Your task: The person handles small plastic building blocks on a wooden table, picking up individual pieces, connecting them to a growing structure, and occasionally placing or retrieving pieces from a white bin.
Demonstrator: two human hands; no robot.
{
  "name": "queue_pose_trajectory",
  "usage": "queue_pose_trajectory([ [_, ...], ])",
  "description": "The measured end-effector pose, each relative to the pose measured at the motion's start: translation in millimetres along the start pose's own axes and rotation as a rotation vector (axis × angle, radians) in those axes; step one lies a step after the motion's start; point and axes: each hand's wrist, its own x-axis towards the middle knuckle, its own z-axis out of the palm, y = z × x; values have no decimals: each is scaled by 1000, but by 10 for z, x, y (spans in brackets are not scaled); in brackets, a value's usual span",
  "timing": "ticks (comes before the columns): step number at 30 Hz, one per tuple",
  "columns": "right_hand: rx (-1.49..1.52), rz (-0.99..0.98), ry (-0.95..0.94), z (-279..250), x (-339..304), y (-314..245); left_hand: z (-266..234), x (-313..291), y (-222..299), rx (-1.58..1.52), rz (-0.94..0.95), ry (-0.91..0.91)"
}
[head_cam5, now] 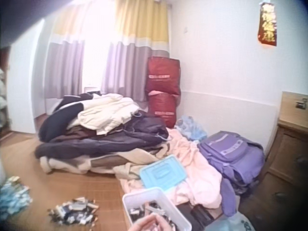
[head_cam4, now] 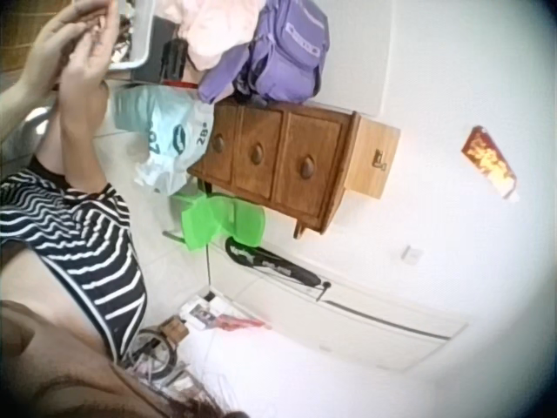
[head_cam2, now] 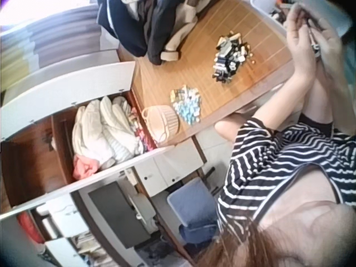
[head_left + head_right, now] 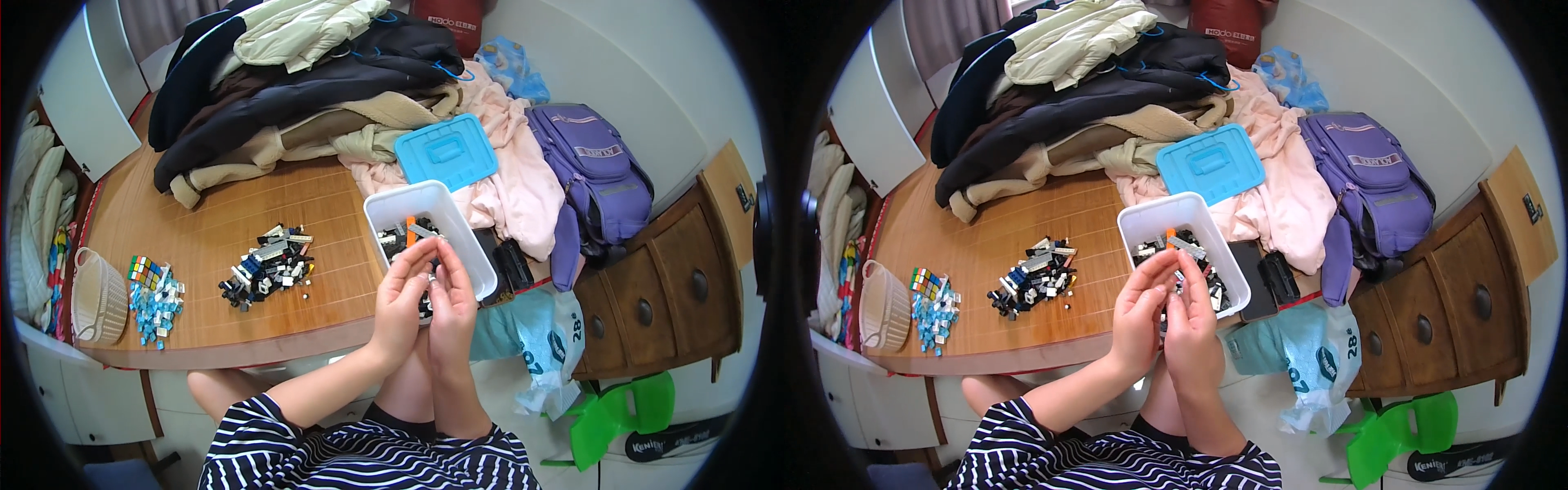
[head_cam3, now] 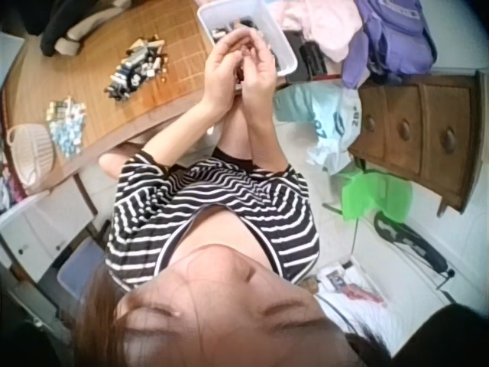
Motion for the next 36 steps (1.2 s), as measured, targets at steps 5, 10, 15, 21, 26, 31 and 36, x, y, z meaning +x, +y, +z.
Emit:
queue_pose_trajectory([
  [5, 33, 0, -88, 237, -137, -58, -170, -144, 156, 52, 96, -54],
  [10, -110, -26, -206, 632, -258, 280, -653, -289, 331, 15, 122, 125],
  [15, -228, 176, -431, 812, -271, 1104, -1542, -387, 250, 46, -17, 417],
  [21, -575, 88, -399, 978, -126, 1595, -1962, -584, 361, -81, -54, 602],
  [26, -840, -126, -338, 1166, 84, 1728, -2004, -533, 382, -180, -127, 563],
  [31, -926, -105, -401, 1248, 61, 1686, -2014, -435, 329, -193, -149, 538],
  [36, -819, -53, -404, 1206, -2, 1665, -1980, -380, 288, -199, -123, 536],
])
